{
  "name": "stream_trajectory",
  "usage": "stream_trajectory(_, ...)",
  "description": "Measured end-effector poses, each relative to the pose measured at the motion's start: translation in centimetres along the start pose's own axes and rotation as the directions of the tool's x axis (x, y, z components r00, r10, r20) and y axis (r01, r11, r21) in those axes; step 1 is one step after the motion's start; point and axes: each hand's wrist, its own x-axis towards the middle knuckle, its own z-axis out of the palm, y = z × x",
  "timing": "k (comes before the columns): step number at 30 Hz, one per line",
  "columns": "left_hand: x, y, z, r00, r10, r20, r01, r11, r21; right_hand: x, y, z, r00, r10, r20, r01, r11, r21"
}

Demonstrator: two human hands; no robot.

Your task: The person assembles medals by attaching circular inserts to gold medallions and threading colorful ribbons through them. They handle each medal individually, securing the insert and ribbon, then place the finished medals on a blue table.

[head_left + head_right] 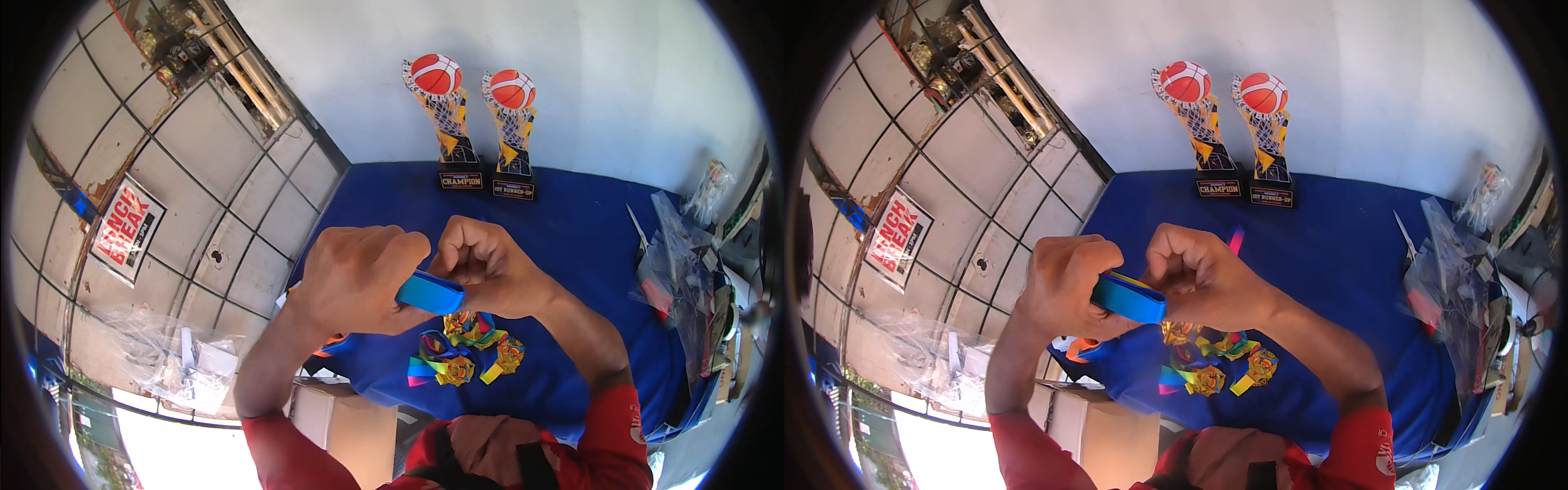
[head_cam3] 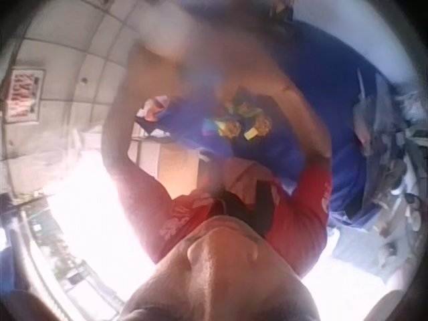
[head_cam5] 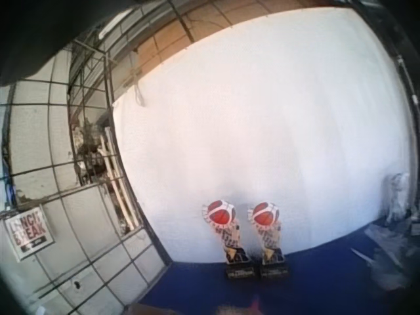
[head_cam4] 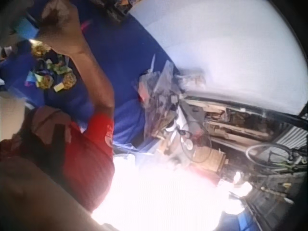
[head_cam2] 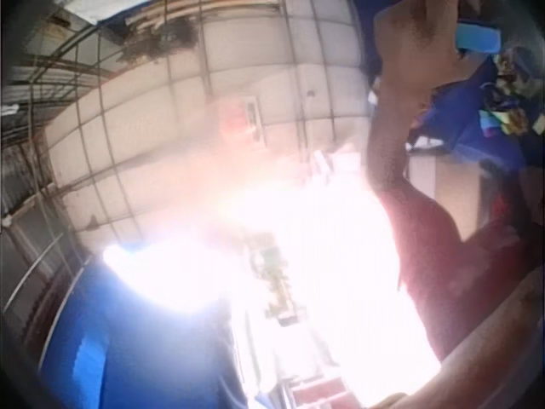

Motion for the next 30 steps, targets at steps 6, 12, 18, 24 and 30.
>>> stream_trajectory(6, 0.0, -1.0, -1.4, 0.939, 0.17, 0.299, -0.227, 0.96, 0.166, -0.2, -1.5, 0.4, 0.992, -0.109, 0.062, 0.121, 0.963, -0.242)
stream_trajectory(12, 0.3, -0.9, -0.9, 0.932, 0.208, 0.298, -0.258, 0.956, 0.139, -0.6, -2.0, 0.4, 0.987, -0.151, 0.053, 0.159, 0.918, -0.364)
stream_trajectory(18, 0.7, -0.4, -0.2, 0.936, 0.197, 0.291, -0.262, 0.944, 0.202, -1.1, -2.0, 0.1, 0.978, -0.186, 0.09, 0.207, 0.889, -0.408)
stream_trajectory(24, 0.6, -0.8, 0.6, 0.972, 0.151, 0.18, -0.173, 0.979, 0.111, -1.5, -1.8, -0.1, 0.998, -0.048, -0.03, 0.039, 0.966, -0.256)
stream_trajectory(30, -1.6, 0.0, 3.4, 0.682, -0.604, 0.412, 0.595, 0.13, -0.793, -2.1, -1.6, -0.5, 0.978, -0.139, -0.154, 0.122, 0.986, -0.115)
